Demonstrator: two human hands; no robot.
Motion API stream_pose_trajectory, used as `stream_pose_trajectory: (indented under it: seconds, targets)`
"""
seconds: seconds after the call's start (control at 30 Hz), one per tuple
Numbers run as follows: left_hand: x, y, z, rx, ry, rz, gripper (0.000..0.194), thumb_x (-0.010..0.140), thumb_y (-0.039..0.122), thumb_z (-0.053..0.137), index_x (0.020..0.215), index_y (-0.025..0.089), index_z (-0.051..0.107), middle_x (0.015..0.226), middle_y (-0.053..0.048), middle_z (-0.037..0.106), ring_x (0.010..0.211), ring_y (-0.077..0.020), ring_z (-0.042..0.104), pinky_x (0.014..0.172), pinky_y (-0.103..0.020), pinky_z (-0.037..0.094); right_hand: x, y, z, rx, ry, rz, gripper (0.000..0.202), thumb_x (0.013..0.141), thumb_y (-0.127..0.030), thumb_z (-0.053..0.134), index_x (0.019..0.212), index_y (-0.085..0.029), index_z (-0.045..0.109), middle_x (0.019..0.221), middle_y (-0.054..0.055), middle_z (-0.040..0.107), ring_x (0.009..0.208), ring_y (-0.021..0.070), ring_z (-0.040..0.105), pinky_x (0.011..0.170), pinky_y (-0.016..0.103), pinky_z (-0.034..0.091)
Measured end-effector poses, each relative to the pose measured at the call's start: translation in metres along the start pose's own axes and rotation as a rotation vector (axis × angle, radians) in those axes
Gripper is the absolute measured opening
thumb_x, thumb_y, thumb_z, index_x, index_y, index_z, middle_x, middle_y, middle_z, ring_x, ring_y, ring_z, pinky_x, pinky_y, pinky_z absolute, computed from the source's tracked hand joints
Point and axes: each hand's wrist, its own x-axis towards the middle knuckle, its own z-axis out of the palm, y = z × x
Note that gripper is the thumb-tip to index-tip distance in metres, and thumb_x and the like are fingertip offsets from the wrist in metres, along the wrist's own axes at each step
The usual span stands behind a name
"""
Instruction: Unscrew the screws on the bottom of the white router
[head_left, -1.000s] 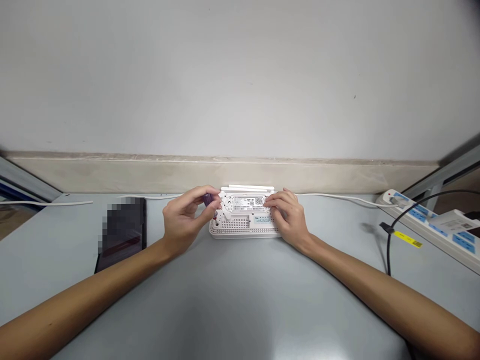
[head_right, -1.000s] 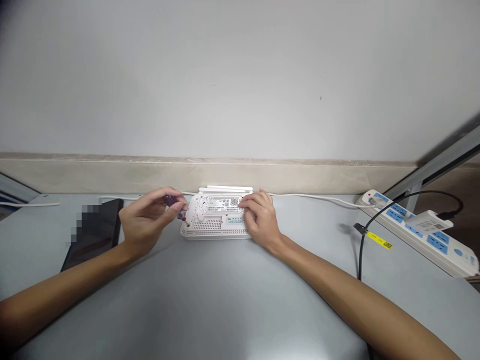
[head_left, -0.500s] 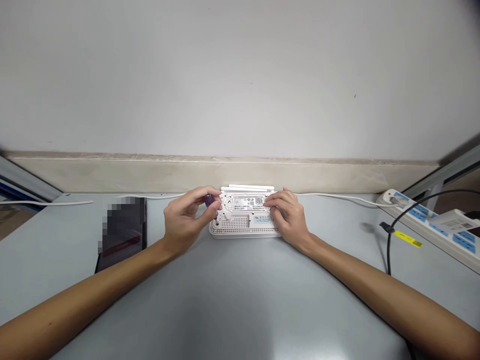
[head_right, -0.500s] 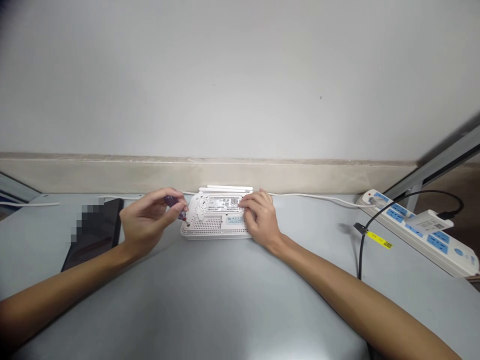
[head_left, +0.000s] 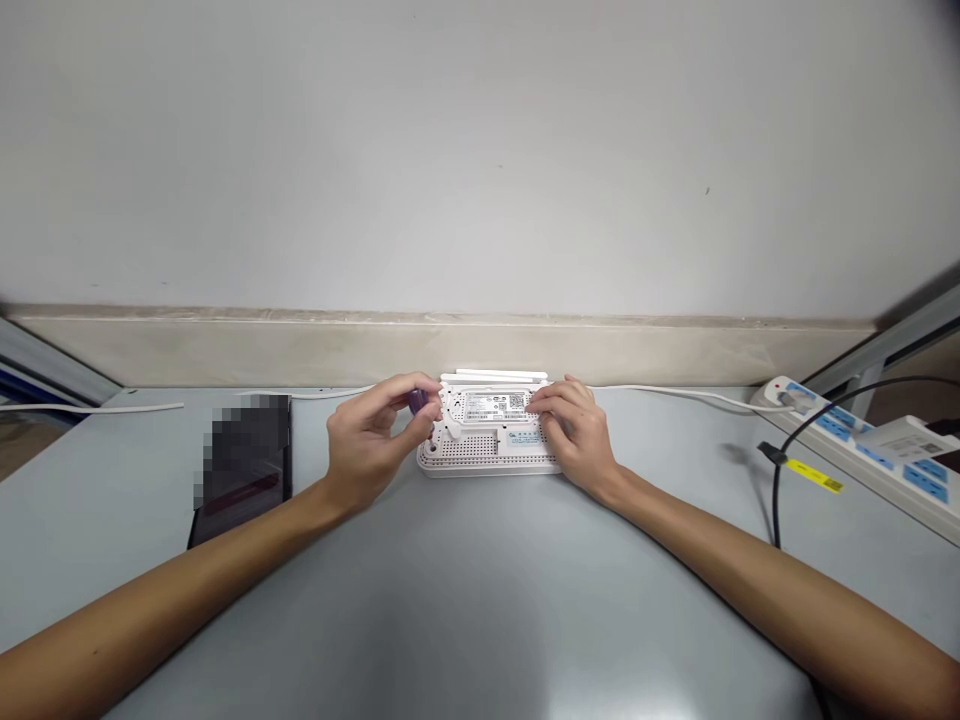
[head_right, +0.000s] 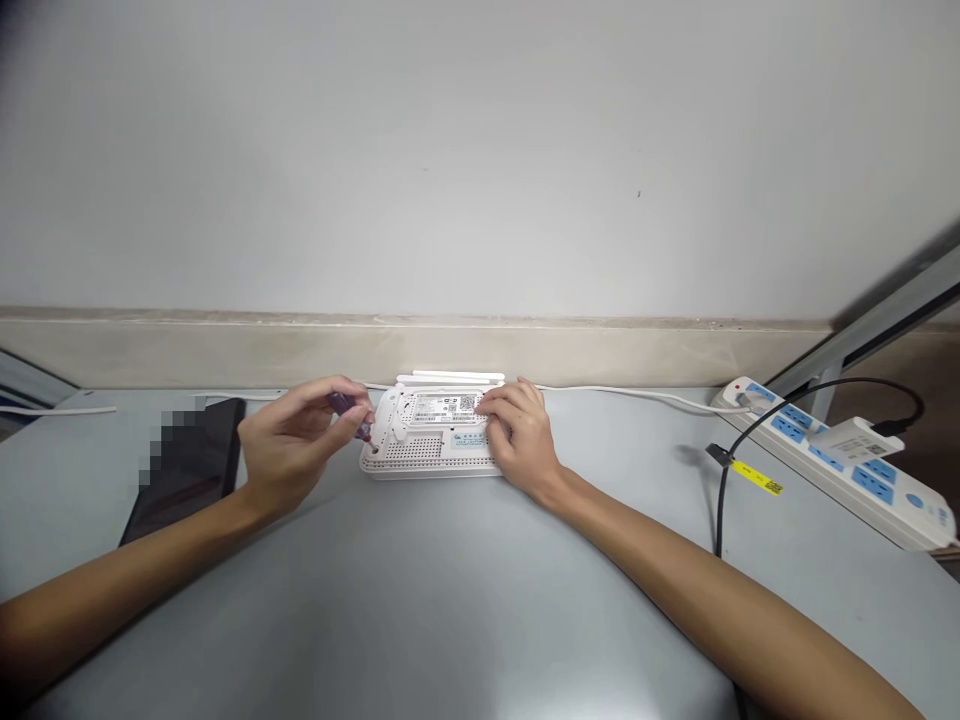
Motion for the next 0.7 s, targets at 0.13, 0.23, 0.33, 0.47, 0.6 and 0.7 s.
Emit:
stream_pose_trajectory:
  seconds: [0.13,0.23,0.33,0.47,0.6,0.7]
  targets:
    - [0.0002,0.0008,0.0005,0.002,0.001,-0.005,0.020,0.078,0.010,0.068,0.096,0.018,0.068,0.083,-0.002,0.065,0.067,-0.0108,0.060,0.060,-0.026,0.055,0.0006,-0.0008,-0.0005,0.003,0.000,-0.003,0.030,0.080,-0.005,0.044,0.083,-0.023,0.067,0.090,0.002,0.067,0.090,0.0189,0.060,0.107,0.050,0.034]
    - [0.0000,0.0011,0.0007,-0.004,-0.002,-0.007,0.019,0.078,0.010,0.068,0.096,0.018,0.068,0.083,-0.002,0.065,0.067,-0.0109,0.060,0.060,-0.026,0.055,0.0008,-0.0009,-0.0004,0.000,-0.002,0.000,0.030,0.080,-0.005,0.044,0.083,-0.024,0.067,0.089,0.002,0.067,0.090,0.0190,0.060,0.107,0.050,0.035]
    - [-0.0005,0.0006,0.0007,-0.019,-0.011,-0.005,0.020,0.078,0.009,0.068,0.096,0.018,0.068,0.083,-0.003,0.065,0.068,-0.0115,0.059,0.060,-0.027,0.054,0.0007,-0.0007,-0.0002,-0.001,-0.003,0.006,0.030,0.079,-0.005,0.044,0.083,-0.024,0.067,0.090,0.002,0.067,0.090,0.0190,0.060,0.107,0.050,0.034]
    - [-0.0012,-0.0001,0.0007,-0.025,-0.013,-0.011,0.023,0.078,0.008,0.068,0.098,0.019,0.068,0.084,-0.003,0.064,0.069,-0.0118,0.059,0.060,-0.028,0.054,0.0004,-0.0007,-0.0001,-0.003,-0.003,0.004,0.031,0.080,-0.005,0.044,0.083,-0.024,0.067,0.090,0.002,0.067,0.090,0.0190,0.060,0.107,0.050,0.034]
    - [-0.0016,-0.0008,0.0004,-0.019,-0.014,-0.008,0.024,0.078,0.007,0.068,0.098,0.019,0.068,0.084,-0.003,0.064,0.069,-0.0119,0.058,0.060,-0.028,0.053,0.0002,-0.0003,-0.0001,-0.003,-0.001,0.002,0.030,0.079,-0.005,0.044,0.083,-0.024,0.067,0.090,0.002,0.067,0.090,0.0189,0.060,0.107,0.050,0.034]
    - [-0.0018,-0.0012,0.0003,-0.023,-0.018,-0.001,0.025,0.078,0.007,0.068,0.099,0.020,0.068,0.084,-0.003,0.065,0.069,-0.0122,0.058,0.061,-0.029,0.052,0.0002,0.0000,0.0000,-0.003,-0.002,-0.003,0.030,0.079,-0.005,0.044,0.084,-0.024,0.067,0.090,0.002,0.067,0.090,0.0187,0.060,0.107,0.050,0.035]
